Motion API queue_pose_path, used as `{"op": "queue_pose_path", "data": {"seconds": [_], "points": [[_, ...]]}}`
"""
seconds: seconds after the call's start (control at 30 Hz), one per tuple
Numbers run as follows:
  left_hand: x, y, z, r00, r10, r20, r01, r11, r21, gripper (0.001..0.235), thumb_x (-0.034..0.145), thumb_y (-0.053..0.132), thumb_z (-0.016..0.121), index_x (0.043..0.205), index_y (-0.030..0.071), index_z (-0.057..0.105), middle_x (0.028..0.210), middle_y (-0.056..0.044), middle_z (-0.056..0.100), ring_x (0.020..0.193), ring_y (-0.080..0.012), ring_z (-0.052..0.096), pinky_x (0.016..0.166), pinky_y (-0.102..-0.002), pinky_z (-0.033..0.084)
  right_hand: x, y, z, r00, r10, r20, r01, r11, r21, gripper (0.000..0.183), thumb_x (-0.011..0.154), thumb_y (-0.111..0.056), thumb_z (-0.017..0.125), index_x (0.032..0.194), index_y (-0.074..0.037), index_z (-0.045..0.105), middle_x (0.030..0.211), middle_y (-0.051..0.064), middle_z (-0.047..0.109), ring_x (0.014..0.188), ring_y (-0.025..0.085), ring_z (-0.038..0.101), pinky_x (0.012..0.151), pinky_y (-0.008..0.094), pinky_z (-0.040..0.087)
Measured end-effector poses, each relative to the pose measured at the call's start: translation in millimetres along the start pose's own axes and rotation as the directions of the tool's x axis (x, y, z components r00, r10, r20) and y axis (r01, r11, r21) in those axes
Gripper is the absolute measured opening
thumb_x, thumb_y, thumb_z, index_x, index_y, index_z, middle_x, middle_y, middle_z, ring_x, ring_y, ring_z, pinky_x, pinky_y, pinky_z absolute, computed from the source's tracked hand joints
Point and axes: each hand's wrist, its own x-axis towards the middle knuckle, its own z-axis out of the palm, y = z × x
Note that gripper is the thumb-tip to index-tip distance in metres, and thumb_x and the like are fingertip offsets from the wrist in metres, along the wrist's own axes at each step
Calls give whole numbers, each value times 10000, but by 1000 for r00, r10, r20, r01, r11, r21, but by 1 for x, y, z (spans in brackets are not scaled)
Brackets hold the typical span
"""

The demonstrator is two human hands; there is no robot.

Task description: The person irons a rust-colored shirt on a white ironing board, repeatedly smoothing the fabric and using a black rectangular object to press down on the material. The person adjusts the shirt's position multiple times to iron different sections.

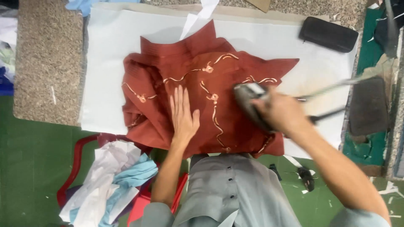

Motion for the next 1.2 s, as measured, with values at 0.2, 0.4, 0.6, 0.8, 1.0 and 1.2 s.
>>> {"op": "queue_pose_path", "data": {"seconds": [0.2,0.4,0.6,0.8,1.0,1.2], "points": [[-48,-8,-37,986,-132,-106,120,986,-114,743,1080,474,238,1601,-56,248,1674,-284,229,1564,-455,184,1268,-602,111,26,-137,39,961,-274,-35,269,958,-104,466,1056,-546,443,1111,-90,523,917,199,732,873,422,762,804,538,600],[-51,-1,-31,984,-67,-162,44,989,-143,758,1090,490,253,1598,-73,236,1666,-305,226,1548,-490,184,1248,-621,137,52,-155,41,953,-269,-142,269,963,-21,499,1040,-584,452,1070,-87,493,847,211,714,822,458,749,746,562,594],[-32,1,-15,972,-66,-225,42,993,-111,647,1092,343,337,1575,-85,291,1650,-294,282,1539,-478,226,1245,-614,151,2,-81,31,967,-255,29,256,967,-14,432,1030,-521,453,1082,-95,507,870,228,746,860,438,764,780,546,594],[79,30,18,962,172,-210,-184,982,-40,339,982,120,725,1296,1,679,1434,-178,616,1412,-390,501,1202,-535,340,-16,59,14,991,34,131,-54,987,150,582,1019,-527,501,1284,-10,539,992,360,734,1032,524,719,886,595,563],[176,72,127,926,349,141,-352,936,-4,431,912,397,785,1209,89,737,1210,-124,728,1290,-330,599,1184,-541,343,12,174,7,956,290,45,-292,926,241,775,996,-661,546,1366,19,524,1086,420,691,1122,567,658,927,623,528],[188,88,244,736,197,648,-382,911,157,1080,558,492,972,1414,-4,540,1127,-184,736,1154,-357,656,1237,-554,208,66,227,28,937,293,-188,-210,906,367,789,1019,-520,642,1544,19,404,1313,374,596,1212,549,591,973,627,484]]}}
